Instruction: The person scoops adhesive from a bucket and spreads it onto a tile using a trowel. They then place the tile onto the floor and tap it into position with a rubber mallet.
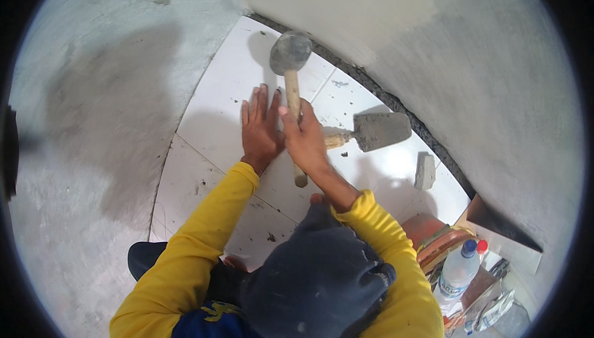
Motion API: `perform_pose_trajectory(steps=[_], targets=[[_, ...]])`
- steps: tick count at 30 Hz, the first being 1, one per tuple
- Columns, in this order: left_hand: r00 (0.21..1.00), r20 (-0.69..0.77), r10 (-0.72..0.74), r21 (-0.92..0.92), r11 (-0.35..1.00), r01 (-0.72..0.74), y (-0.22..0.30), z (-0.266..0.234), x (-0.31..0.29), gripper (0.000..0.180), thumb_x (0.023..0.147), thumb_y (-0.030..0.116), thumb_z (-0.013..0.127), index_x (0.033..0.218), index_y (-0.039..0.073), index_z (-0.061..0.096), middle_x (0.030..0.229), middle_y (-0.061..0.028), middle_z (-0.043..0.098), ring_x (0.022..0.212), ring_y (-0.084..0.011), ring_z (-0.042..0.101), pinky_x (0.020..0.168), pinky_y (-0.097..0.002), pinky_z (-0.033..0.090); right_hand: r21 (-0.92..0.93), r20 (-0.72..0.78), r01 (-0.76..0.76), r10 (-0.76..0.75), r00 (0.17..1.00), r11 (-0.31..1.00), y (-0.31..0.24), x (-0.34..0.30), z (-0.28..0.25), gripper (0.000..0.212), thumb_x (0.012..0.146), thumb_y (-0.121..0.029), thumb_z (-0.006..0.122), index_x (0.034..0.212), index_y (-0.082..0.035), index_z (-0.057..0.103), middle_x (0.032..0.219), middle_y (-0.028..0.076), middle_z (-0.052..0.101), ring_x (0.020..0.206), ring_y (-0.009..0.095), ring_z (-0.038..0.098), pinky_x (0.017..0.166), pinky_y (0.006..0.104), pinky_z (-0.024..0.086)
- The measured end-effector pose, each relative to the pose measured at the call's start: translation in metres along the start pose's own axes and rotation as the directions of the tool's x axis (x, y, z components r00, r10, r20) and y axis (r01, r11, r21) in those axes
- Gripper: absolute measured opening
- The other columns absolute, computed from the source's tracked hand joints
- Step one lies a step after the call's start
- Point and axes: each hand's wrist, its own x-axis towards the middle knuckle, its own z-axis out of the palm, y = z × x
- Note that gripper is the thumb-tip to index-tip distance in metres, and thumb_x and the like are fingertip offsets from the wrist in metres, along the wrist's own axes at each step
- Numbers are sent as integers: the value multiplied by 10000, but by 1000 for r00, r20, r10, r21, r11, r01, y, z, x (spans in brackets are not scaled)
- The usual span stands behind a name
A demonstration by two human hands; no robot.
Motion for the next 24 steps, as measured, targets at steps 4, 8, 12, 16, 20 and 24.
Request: perform_pose_trajectory(steps=[4,8,12,16,20,24], targets=[[1000,0,8,-42,999,-8,0,-8,5,824,1005,553,644,1636,64,443,1718,-266,335,1612,-434,276,1291,-622,158,-81,-23,88,-90,996,993,-3,-23,-15,520,1087,-403,652,1410,-3,567,779,38,623,656,94,576,590,302,484],[999,34,-3,-113,994,7,-35,-24,10,690,1037,439,661,1538,-15,529,1671,-306,375,1578,-474,318,1277,-555,268,-366,-124,235,-297,947,901,24,-53,-42,531,1054,-335,723,1428,9,569,764,28,615,676,89,564,608,288,479],[993,115,-30,-170,984,50,-86,-77,-1,633,1079,449,598,1454,-61,597,1563,-298,523,1480,-447,468,1224,-502,380,-531,-310,134,-339,888,837,41,-113,-79,351,1016,-241,762,1208,31,650,714,59,599,661,116,531,602,324,470],[899,436,-47,-115,988,107,-109,-200,-31,614,1080,450,596,1446,-43,610,1457,-263,640,1378,-411,587,1170,-489,451,-696,-484,-133,-324,813,706,85,-173,-101,327,977,-212,795,1161,25,666,717,137,666,623,239,632,632,347,527],[810,586,33,-45,999,-8,-119,-278,-69,606,1080,434,606,1454,-43,604,1466,-256,639,1375,-413,591,1169,-478,456,-829,-392,-381,60,918,409,207,-147,-101,657,1015,-500,504,1410,25,506,1220,236,547,1145,347,494,999,456,390],[902,403,-156,-86,975,207,-123,-308,-117,605,1060,415,636,1454,-43,605,1463,-251,644,1366,-417,598,1167,-474,458,-888,-335,-372,175,926,271,247,-133,-84,906,1050,-703,296,1587,19,400,1584,309,474,1504,451,419,1259,545,310]])
